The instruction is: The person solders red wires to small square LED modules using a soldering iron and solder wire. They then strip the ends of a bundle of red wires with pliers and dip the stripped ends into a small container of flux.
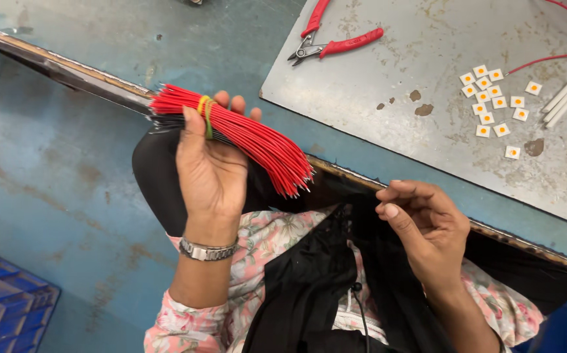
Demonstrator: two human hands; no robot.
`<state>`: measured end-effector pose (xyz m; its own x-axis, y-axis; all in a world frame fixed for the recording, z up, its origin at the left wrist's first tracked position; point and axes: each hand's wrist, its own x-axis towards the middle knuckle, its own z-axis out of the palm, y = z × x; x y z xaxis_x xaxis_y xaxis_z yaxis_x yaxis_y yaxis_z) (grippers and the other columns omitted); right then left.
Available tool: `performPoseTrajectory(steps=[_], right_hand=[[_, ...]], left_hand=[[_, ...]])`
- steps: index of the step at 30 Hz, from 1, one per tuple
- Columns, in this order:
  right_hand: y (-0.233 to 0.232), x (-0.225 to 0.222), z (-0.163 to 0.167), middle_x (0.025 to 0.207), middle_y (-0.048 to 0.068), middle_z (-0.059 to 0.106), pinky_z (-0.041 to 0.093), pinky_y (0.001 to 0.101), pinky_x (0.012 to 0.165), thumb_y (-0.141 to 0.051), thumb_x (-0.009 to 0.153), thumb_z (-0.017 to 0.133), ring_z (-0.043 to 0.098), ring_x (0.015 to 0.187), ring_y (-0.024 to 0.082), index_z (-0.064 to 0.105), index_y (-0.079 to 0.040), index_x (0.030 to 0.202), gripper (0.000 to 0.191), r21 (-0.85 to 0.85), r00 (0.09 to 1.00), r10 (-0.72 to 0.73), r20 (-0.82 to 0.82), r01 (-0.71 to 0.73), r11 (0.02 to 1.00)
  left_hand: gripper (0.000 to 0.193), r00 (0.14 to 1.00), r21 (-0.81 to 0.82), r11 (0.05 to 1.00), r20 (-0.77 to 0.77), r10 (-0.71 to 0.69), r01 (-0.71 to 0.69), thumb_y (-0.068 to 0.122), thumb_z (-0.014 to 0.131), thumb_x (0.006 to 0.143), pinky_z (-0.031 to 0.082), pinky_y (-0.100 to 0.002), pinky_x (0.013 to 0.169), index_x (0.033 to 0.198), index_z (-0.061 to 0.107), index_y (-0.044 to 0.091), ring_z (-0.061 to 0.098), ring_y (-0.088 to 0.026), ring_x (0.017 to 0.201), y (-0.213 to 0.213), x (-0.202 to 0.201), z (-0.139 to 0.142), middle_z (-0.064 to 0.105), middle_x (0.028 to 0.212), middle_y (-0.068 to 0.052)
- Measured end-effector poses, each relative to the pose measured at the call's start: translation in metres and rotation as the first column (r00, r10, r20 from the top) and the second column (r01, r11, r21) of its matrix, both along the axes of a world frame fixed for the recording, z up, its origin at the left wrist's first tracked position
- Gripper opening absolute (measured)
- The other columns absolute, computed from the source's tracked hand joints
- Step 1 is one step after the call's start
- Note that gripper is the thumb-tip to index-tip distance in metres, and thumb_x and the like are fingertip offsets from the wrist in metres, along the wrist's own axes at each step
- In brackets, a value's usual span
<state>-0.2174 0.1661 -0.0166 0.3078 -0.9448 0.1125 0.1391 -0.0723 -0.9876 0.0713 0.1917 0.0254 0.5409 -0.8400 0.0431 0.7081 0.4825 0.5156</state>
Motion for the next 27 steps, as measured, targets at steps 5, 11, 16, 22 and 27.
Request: performPoseTrajectory(steps=[5, 11, 16, 22, 27], right_hand=[[0.002, -0.007, -0.004, 0.11, 0.014, 0.072, 0.058, 0.0283, 0.087, 0.003, 0.096, 0.069, 0.07, 0.095, 0.016, 0.063, 0.005, 0.124, 0.029, 0.01, 1.0, -0.023, -0.018, 0.024, 1.0], [0.002, -0.007, -0.009, 0.109, 0.014, 0.073, 0.058, 0.0282, 0.086, 0.002, 0.094, 0.069, 0.07, 0.094, 0.016, 0.063, 0.005, 0.124, 0.03, 0.033, 1.0, -0.019, 0.017, 0.018, 0.999], [-0.002, -0.001, -0.01, 0.107, 0.014, 0.075, 0.058, 0.0274, 0.085, 0.001, 0.092, 0.068, 0.07, 0.092, 0.015, 0.065, 0.006, 0.122, 0.03, 0.052, 1.0, 0.014, -0.012, -0.013, 0.999], [0.003, 0.007, 0.001, 0.104, 0.01, 0.075, 0.057, 0.0246, 0.083, 0.001, 0.093, 0.069, 0.07, 0.092, 0.012, 0.069, 0.004, 0.113, 0.021, -0.015, 0.996, 0.069, -0.055, -0.07, 0.997], [0.002, 0.026, 0.023, 0.086, 0.005, 0.076, 0.049, 0.0234, 0.059, -0.005, 0.084, 0.077, 0.066, 0.067, 0.01, 0.077, -0.002, 0.097, 0.014, -0.202, 0.95, 0.084, -0.3, -0.149, 0.968]], left_hand=[[0.027, 0.994, 0.036, 0.998, -0.097, -0.05, 0.054, 0.026, 0.058, 0.108, 0.049, -0.057, 0.116, 0.119, 0.063, 0.002, 0.066, -0.029, 0.121, -0.002, -0.006, -0.012, 0.068, 0.124, -0.014], [0.038, 0.991, 0.004, 0.993, -0.076, -0.114, 0.115, 0.035, 0.051, 0.109, 0.053, -0.046, 0.101, 0.131, 0.057, 0.005, 0.067, -0.026, 0.105, 0.002, -0.01, -0.014, 0.067, 0.125, -0.016], [0.064, 0.946, -0.084, 0.945, 0.11, -0.306, 0.315, 0.055, 0.051, 0.108, 0.049, -0.035, 0.077, 0.143, 0.052, 0.002, 0.062, -0.019, 0.084, 0.013, -0.042, -0.032, 0.066, 0.116, -0.015], [0.08, 0.869, -0.021, 0.889, 0.221, -0.442, 0.458, 0.065, 0.06, 0.101, 0.048, -0.028, 0.07, 0.141, 0.052, -0.003, 0.06, -0.015, 0.077, 0.026, -0.078, -0.064, 0.063, 0.113, -0.013], [0.086, 0.833, 0.054, 0.883, 0.311, -0.458, 0.466, 0.065, 0.07, 0.094, 0.049, -0.026, 0.072, 0.142, 0.05, -0.005, 0.059, -0.014, 0.08, 0.032, -0.09, -0.078, 0.061, 0.115, -0.012]])
